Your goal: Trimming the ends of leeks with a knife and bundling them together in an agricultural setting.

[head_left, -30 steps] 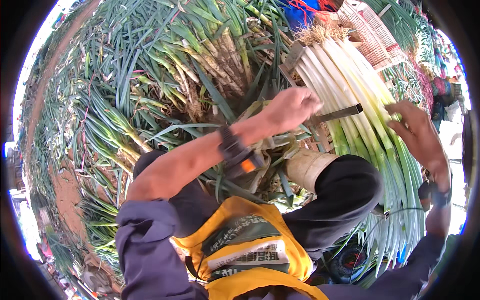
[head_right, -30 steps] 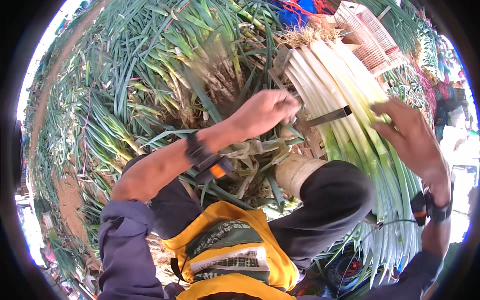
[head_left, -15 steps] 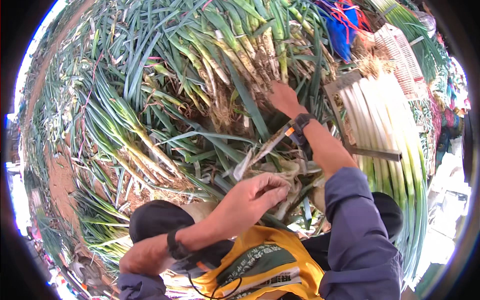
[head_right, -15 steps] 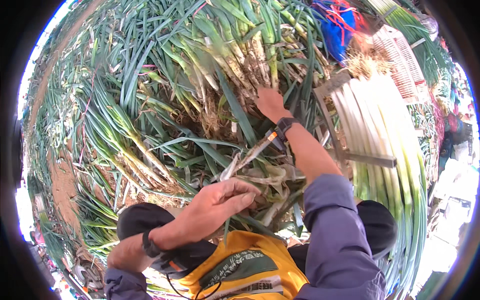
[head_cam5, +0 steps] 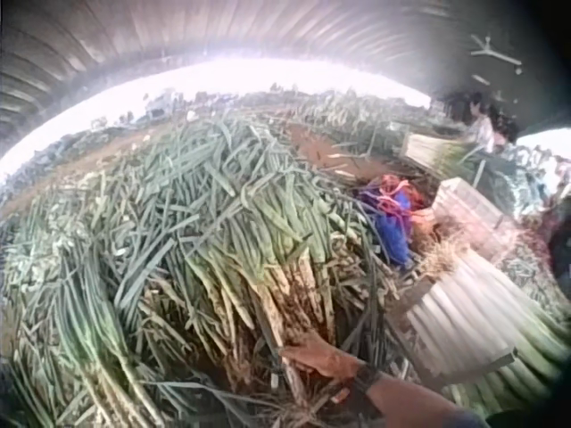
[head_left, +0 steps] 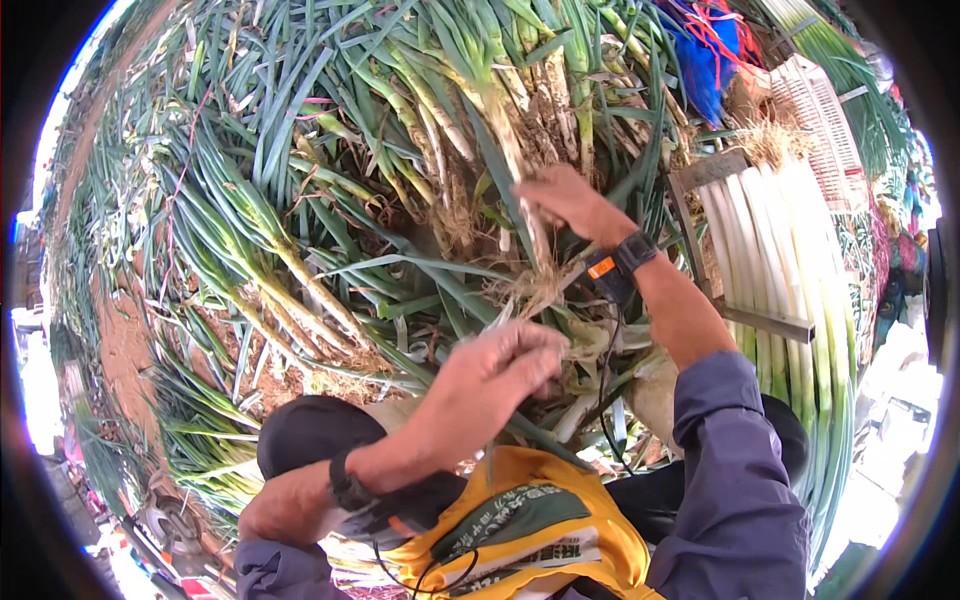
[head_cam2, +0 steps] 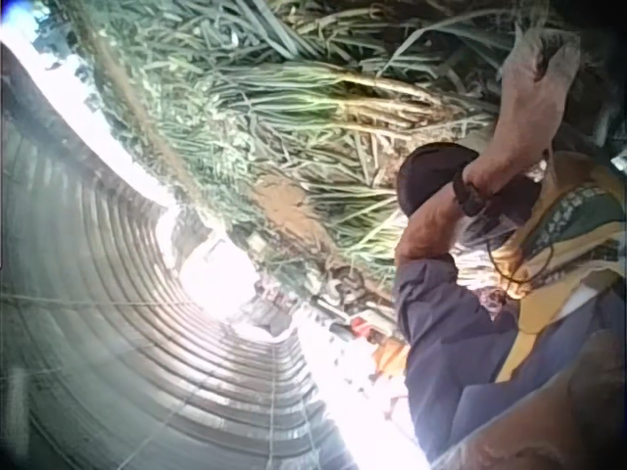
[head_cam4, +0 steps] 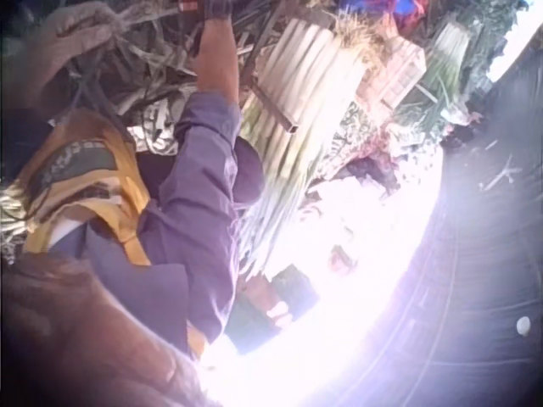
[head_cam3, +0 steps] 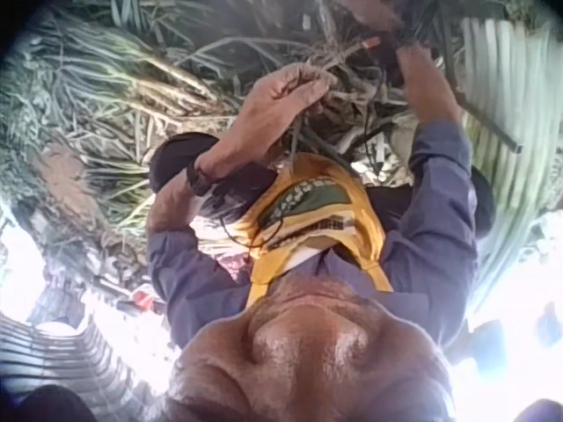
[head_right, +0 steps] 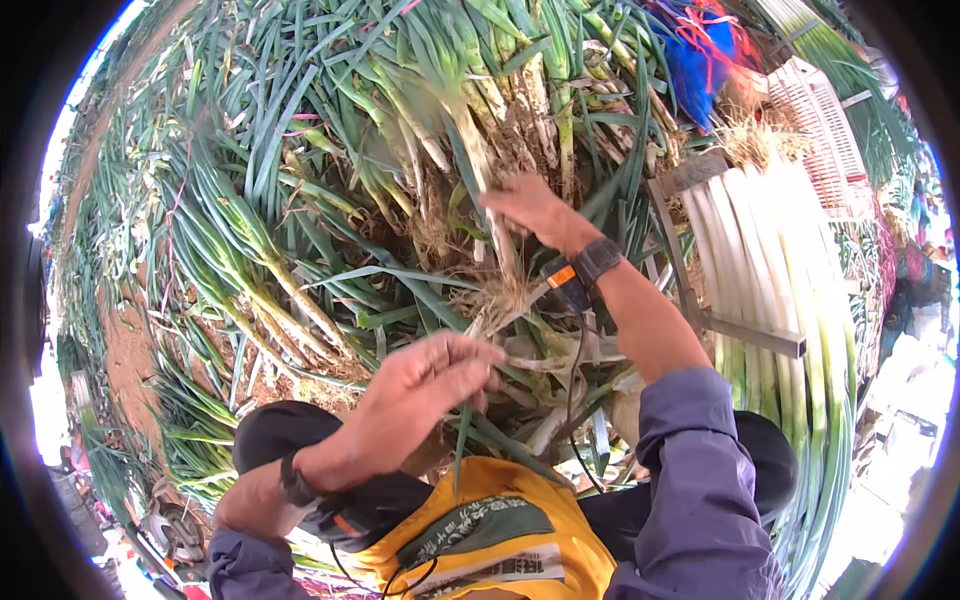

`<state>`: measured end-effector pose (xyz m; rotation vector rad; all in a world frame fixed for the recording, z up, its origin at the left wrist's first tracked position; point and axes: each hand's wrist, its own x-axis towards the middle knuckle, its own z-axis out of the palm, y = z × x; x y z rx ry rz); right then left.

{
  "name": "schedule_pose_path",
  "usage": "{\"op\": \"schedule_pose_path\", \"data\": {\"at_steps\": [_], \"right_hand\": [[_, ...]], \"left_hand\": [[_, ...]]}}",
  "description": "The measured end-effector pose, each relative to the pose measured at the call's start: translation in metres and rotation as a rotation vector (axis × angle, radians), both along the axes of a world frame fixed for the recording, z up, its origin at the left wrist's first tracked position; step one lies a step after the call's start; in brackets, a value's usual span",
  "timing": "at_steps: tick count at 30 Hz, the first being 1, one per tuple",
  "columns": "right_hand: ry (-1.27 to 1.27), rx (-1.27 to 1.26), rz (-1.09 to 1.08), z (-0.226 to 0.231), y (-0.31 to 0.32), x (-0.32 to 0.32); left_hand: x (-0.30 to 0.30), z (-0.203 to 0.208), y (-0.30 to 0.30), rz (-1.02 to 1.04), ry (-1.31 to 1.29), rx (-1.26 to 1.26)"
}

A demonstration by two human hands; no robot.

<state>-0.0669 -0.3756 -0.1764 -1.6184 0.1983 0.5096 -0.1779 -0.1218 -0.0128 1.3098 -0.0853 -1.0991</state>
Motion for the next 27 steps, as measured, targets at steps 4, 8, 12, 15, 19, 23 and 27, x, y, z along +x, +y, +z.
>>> {"op": "schedule_pose_path", "data": {"at_steps": [4,8,12,15,19,23,27], "right_hand": [[0.07,0.022,0.095,0.012,0.005,-0.078],[0.077,-0.045,0.011,0.112,0.031,-0.129],[0.058,-0.108,0.139,0.193,0.04,-0.183],[-0.135,-0.151,0.256,0.193,0.031,-0.227],[-0.522,-0.68,0.478,0.15,0.029,-0.235],[-0.776,-0.467,0.21,0.148,0.046,-0.179],[-0.633,-0.077,-0.159,0.181,0.082,-0.112]], "left_hand": [[0.015,0.008,-0.008,0.291,-0.136,-0.022],[0.042,-0.016,0.004,0.683,-0.184,-0.074],[0.077,-0.028,-0.005,0.787,-0.007,-0.015],[0.089,-0.023,-0.018,0.694,0.048,-0.267],[0.095,-0.019,-0.024,0.804,-0.083,-0.548],[0.094,-0.001,-0.012,0.714,-0.198,-0.667],[0.086,0.009,-0.006,0.618,-0.239,-0.738]]}}
